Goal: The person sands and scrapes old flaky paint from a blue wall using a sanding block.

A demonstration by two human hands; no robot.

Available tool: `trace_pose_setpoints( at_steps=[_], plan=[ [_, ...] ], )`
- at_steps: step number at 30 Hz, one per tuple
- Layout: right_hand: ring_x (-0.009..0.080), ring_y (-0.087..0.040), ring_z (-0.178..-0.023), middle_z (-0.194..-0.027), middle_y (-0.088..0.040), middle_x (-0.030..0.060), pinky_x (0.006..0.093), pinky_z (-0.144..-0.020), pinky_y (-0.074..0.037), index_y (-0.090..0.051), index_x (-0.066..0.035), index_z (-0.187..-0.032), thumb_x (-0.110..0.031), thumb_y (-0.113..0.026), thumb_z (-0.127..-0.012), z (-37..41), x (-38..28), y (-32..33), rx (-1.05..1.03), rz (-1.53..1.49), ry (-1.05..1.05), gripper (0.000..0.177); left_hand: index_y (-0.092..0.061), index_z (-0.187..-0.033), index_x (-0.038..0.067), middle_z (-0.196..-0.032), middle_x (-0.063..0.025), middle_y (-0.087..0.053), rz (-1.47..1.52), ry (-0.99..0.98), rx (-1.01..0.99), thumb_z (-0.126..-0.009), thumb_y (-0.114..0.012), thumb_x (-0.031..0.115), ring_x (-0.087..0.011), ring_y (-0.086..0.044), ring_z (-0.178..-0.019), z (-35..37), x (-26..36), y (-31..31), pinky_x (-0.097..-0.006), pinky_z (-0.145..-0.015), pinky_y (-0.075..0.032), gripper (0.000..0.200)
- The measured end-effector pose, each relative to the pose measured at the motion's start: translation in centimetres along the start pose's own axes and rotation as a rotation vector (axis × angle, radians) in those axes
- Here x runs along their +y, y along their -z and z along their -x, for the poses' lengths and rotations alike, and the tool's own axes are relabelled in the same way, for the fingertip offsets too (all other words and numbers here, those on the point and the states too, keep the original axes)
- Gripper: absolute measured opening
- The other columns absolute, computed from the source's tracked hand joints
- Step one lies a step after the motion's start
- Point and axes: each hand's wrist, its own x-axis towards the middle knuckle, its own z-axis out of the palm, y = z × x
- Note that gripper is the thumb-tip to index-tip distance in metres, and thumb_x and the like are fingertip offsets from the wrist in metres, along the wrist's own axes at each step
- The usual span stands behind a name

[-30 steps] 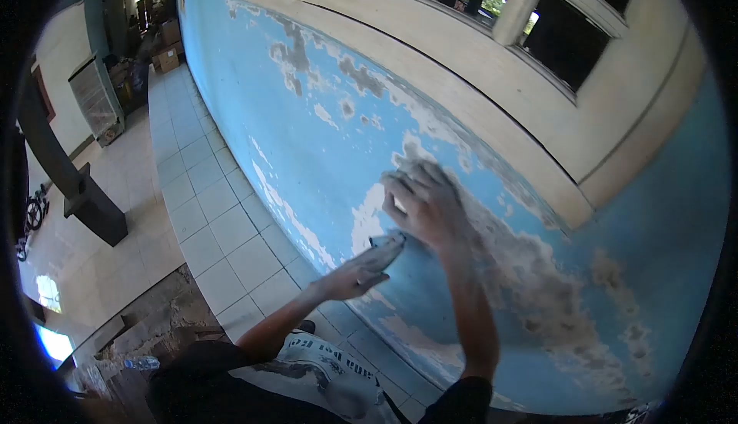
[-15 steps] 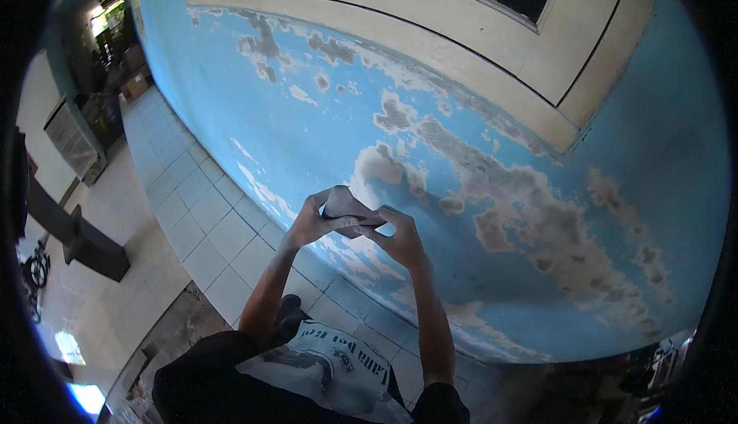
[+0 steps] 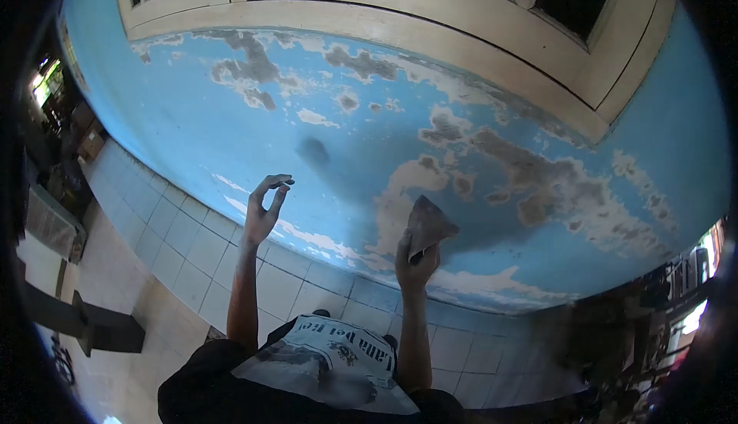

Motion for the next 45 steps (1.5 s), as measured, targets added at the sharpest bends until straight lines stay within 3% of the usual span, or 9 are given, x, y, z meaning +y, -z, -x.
trace_pose_setpoints(
  at_steps=[7, 15, 24, 27, 30, 32, 35, 39, 45],
  plan=[
    [0.033, -0.052, -0.114, -0.126, -0.047, 0.0248, 0.0391, -0.094, -0.041, -0.025, 0.01, -0.136, -0.014, -0.051, -0.096, 1.3, 0.5, -2.2, 0.061, 0.178, -0.142, 0.053, -0.061, -0.114, 0.005, -0.103, -0.0111, -0.067, 0.037, -0.015, -0.103, -0.091, -0.054, -0.001, -0.0213, -0.063, -0.096, -0.7, -2.2, 1.1, -0.0342, -0.089, -0.046, 0.025],
    [0.0256, -0.052, -0.112, -0.121, -0.051, 0.0198, 0.0349, -0.095, -0.04, -0.038, 0.009, -0.129, -0.017, -0.054, -0.096, 0.4, 1.0, -1.8, 0.182, -0.238, -0.377, 0.045, -0.061, -0.112, 0.002, -0.103, -0.0117, -0.065, 0.032, 0.046, -0.11, -0.093, -0.053, 0.001, -0.0195, -0.062, -0.094, -0.3, -2.2, 0.2, -0.0313, -0.086, -0.047, 0.02],
    [0.0282, -0.051, -0.114, -0.125, -0.048, 0.0236, 0.0344, -0.096, -0.039, -0.034, 0.012, -0.129, -0.013, -0.05, -0.097, -1.2, 1.2, -6.4, 0.173, -0.193, -0.215, 0.043, -0.059, -0.114, 0.005, -0.117, -0.0111, -0.061, -0.177, -0.031, 0.104, -0.096, -0.048, 0.003, -0.0224, -0.057, -0.109, -0.8, -2.7, 3.4, -0.0361, -0.094, -0.045, 0.021],
    [0.0355, -0.056, -0.107, -0.121, -0.051, 0.0283, 0.0423, -0.092, -0.042, -0.033, 0.013, -0.129, -0.006, -0.054, -0.093, -1.9, 2.2, -8.0, 0.078, 0.114, 0.002, 0.045, -0.059, -0.114, 0.005, -0.12, -0.0119, -0.06, -0.183, -0.107, 0.15, -0.096, -0.048, 0.005, -0.0246, -0.055, -0.115, -1.8, -3.3, 3.8, -0.0384, -0.097, -0.043, 0.022],
    [0.0449, -0.049, -0.115, -0.127, -0.045, 0.0328, 0.049, -0.097, -0.038, -0.039, 0.012, -0.125, -0.008, -0.058, -0.091, -3.5, 2.3, -9.9, 0.064, 0.13, -0.044, 0.044, -0.059, -0.115, 0.006, -0.124, -0.0131, -0.058, -0.201, -0.12, 0.189, -0.096, -0.048, 0.005, -0.0269, -0.051, -0.12, -3.1, -3.6, 4.0, -0.0407, -0.101, -0.039, 0.022],
    [0.0512, -0.039, -0.124, -0.133, -0.038, 0.0351, 0.0557, -0.102, -0.033, -0.037, 0.01, -0.13, -0.012, -0.063, -0.088, -4.6, 1.6, -12.1, 0.362, 0.208, 0.206, 0.054, -0.059, -0.115, 0.006, -0.127, -0.0138, -0.057, -0.201, -0.101, 0.2, -0.096, -0.049, 0.005, -0.0279, -0.05, -0.123, -4.3, -4.2, 4.2, -0.0419, -0.102, -0.038, 0.022],
    [0.0564, -0.027, -0.13, -0.139, -0.03, 0.0352, 0.0616, -0.105, -0.025, -0.028, 0.008, -0.139, -0.017, -0.065, -0.087, -3.6, 3.1, -15.4, 0.263, 0.128, 0.062, 0.069, -0.058, -0.116, 0.006, -0.132, -0.0151, -0.053, -0.175, -0.205, 0.196, -0.095, -0.05, 0.006, -0.0296, -0.047, -0.125, -6.2, -5.2, 5.1, -0.0435, -0.103, -0.037, 0.023],
    [0.0563, -0.021, -0.133, -0.143, -0.026, 0.0348, 0.0622, -0.107, -0.021, -0.014, 0.006, -0.145, -0.02, -0.064, -0.087, -2.5, 2.3, -19.2, 0.144, 0.401, 0.175, 0.08, -0.055, -0.119, 0.002, -0.136, -0.0175, -0.05, -0.365, -0.303, 0.217, -0.096, -0.049, 0.008, -0.0316, -0.046, -0.127, -8.8, -6.1, 8.1, -0.0452, -0.104, -0.035, 0.025],
    [0.0548, -0.011, -0.138, -0.148, -0.014, 0.0366, 0.0625, -0.11, -0.01, -0.015, 0.008, -0.145, -0.024, -0.058, -0.089, -7.9, -1.0, -20.8, 0.467, 0.383, 0.105, 0.078, -0.052, -0.123, 0.003, -0.138, -0.0184, -0.048, -0.41, -0.442, 0.314, -0.094, -0.048, 0.002, -0.0336, -0.045, -0.126, -13.3, -8.4, 10.7, -0.0459, -0.102, -0.038, 0.029]
  ],
)
